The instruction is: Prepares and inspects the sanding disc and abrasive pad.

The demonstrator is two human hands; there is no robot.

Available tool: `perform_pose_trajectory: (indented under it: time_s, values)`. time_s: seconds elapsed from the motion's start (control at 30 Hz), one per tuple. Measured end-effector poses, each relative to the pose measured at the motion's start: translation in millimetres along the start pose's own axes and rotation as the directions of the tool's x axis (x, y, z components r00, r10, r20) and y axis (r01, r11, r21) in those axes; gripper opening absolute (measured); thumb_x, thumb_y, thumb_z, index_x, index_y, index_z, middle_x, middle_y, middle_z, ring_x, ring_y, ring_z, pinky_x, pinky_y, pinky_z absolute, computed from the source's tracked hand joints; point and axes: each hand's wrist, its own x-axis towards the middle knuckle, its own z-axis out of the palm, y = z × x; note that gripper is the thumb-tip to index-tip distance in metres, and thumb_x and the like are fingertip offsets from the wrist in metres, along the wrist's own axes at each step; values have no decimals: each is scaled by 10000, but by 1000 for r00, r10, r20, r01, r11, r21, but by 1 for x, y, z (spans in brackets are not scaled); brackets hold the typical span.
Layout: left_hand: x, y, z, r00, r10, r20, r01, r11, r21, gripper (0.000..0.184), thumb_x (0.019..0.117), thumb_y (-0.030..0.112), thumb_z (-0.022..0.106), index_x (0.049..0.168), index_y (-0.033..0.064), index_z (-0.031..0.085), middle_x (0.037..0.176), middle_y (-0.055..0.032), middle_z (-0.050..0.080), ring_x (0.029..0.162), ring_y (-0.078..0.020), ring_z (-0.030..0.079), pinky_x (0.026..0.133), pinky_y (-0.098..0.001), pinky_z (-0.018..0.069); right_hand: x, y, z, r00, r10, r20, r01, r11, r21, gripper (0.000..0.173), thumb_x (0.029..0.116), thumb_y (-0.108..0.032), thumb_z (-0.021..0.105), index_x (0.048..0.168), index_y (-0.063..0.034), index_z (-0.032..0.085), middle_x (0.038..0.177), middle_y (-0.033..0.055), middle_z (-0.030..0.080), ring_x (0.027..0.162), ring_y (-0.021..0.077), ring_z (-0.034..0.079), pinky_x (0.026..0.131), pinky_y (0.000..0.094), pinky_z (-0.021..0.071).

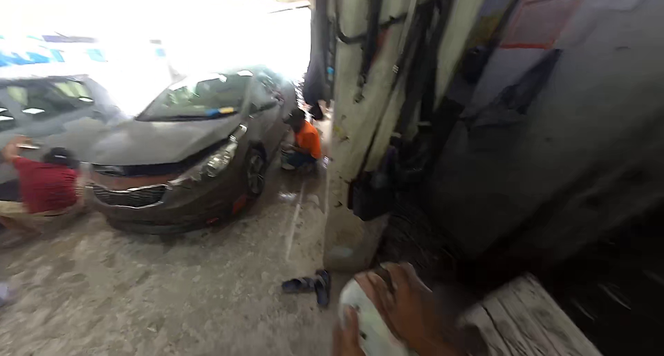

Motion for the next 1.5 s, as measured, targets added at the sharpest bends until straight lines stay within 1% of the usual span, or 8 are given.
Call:
perform_pose_trajectory:
  time_s: [0.27,0.53,0.7,0.87,1.07,1.27,1.37,1.5]
  values:
    - [13,5,3,997,-81,2,80,988,-128,495,1136,321,256,1358,-44,505,1137,-230,687,1026,-299,715,900,-493,606,-33,18,12,995,82,-55,-82,997,4,501,1003,-503,550,1156,-55,711,1118,173,647,824,291,700,649,474,610]
    - [17,4,7,996,-82,-20,80,995,-64,472,1135,308,283,1356,-41,513,1129,-228,686,1009,-298,716,884,-496,610,-34,28,6,986,157,49,-159,987,32,515,1013,-493,534,1235,-46,663,1164,169,669,890,306,716,714,516,610]
    - [4,-5,20,992,-122,11,123,992,-39,476,1134,296,282,1314,-67,531,1089,-232,702,977,-298,731,870,-487,621,-9,41,0,990,119,-70,-115,992,59,616,987,-470,597,1392,-9,553,1126,196,653,855,327,695,701,524,599]
    - [17,2,22,996,-73,48,76,995,-66,470,1134,294,273,1339,-55,512,1116,-225,690,1008,-284,717,896,-476,608,-38,36,0,991,107,-78,-101,992,79,610,1004,-545,534,1282,-9,617,1076,170,696,782,278,719,625,482,612]
    - [9,-3,24,998,-62,25,64,996,-55,467,1134,300,281,1325,-48,527,1089,-213,703,982,-282,729,869,-478,622,-22,45,-6,986,168,-1,-167,981,98,604,1015,-506,519,1392,-35,546,1167,179,666,882,313,712,717,523,604]
    - [5,-4,27,998,-42,39,44,998,-40,471,1131,302,275,1317,-48,529,1088,-212,707,981,-279,734,869,-481,624,-9,53,-6,980,143,-136,-125,983,131,589,1006,-476,568,1341,8,564,1080,190,656,830,313,691,689,509,600]
    - [17,1,27,999,-28,29,30,997,-69,473,1131,330,281,1348,-16,518,1119,-199,694,1010,-271,719,883,-483,614,-25,43,-7,983,185,-22,-179,971,155,594,1020,-493,522,1379,-19,547,1167,187,664,887,305,712,727,506,609]
    - [12,-2,27,998,-55,23,57,992,-113,481,1133,330,268,1359,-19,510,1148,-227,679,1038,-297,711,905,-505,603,-29,48,-4,977,201,-73,-187,969,160,595,1004,-481,571,1336,13,567,1060,184,679,794,302,700,668,506,601]
